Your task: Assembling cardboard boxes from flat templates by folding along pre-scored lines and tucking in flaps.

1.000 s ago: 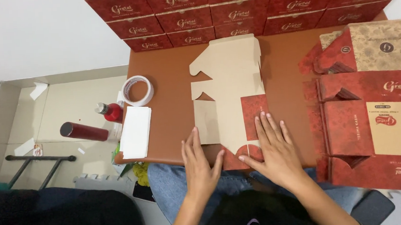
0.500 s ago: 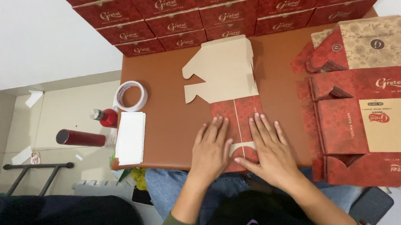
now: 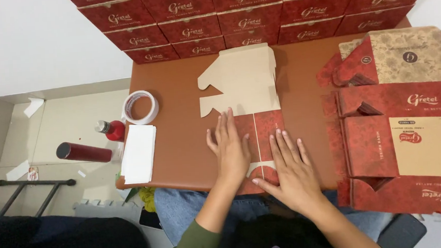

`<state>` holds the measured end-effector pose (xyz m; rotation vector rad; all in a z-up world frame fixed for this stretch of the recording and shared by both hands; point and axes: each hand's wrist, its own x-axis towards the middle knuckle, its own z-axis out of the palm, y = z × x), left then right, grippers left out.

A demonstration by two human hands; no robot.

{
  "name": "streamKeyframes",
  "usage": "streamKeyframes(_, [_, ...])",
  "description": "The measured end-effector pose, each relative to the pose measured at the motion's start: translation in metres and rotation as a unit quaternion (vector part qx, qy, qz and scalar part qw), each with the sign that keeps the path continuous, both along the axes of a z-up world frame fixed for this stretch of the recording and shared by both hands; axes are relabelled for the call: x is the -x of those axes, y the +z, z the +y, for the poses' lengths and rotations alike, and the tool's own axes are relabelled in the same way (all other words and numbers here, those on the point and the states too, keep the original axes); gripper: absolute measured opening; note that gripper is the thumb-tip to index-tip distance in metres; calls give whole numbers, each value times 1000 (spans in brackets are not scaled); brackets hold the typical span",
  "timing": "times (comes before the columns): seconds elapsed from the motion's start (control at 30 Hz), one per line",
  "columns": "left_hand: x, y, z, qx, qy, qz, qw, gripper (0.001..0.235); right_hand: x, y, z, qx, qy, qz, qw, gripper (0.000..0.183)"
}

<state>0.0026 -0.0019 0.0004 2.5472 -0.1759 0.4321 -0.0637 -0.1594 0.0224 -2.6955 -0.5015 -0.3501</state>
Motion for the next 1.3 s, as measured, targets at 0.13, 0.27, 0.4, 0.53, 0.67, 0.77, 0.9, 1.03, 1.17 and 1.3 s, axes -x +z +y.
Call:
streamKeyframes(0.13, [-7,2,10,2,44,43,998,104,0,-1,-1,9,1,3,1000,105])
streamKeyframes(0.27, [-16,1,26,-11,81,87,993,132,-1,-3,-1,-8,5,4,1000,102])
streamKeyframes(0.4, [-23,5,31,22,71,88,993,144,-1,-4,-2,2,5,1,1000,103])
streamKeyframes(0.53, [-25,26,26,125,-46,41,990,135,0,-4,-3,-9,5,1,1000,105])
streamKeyframes(0.67, [-37,39,35,54,-155,45,985,121,0,-4,-3,-7,-4,-5,1000,106])
streamKeyframes(0.77, [-53,25,41,-92,-186,88,974,103,0,-5,-5,-6,0,-2,1000,106])
streamKeyframes(0.9, [-77,-4,40,-122,-131,86,980,76,1,-7,-4,1,2,-2,1000,106])
streamKeyframes(1.03, [-81,-20,26,-39,-51,68,996,65,1,-6,-3,-9,2,-18,1000,105])
streamKeyframes(1.17, [-80,-24,14,29,-49,47,997,48,0,-8,-3,-2,4,-24,1000,105])
streamKeyframes(1.3, [-79,-20,12,66,-44,24,997,40,1,-7,-3,-10,2,-25,1000,104])
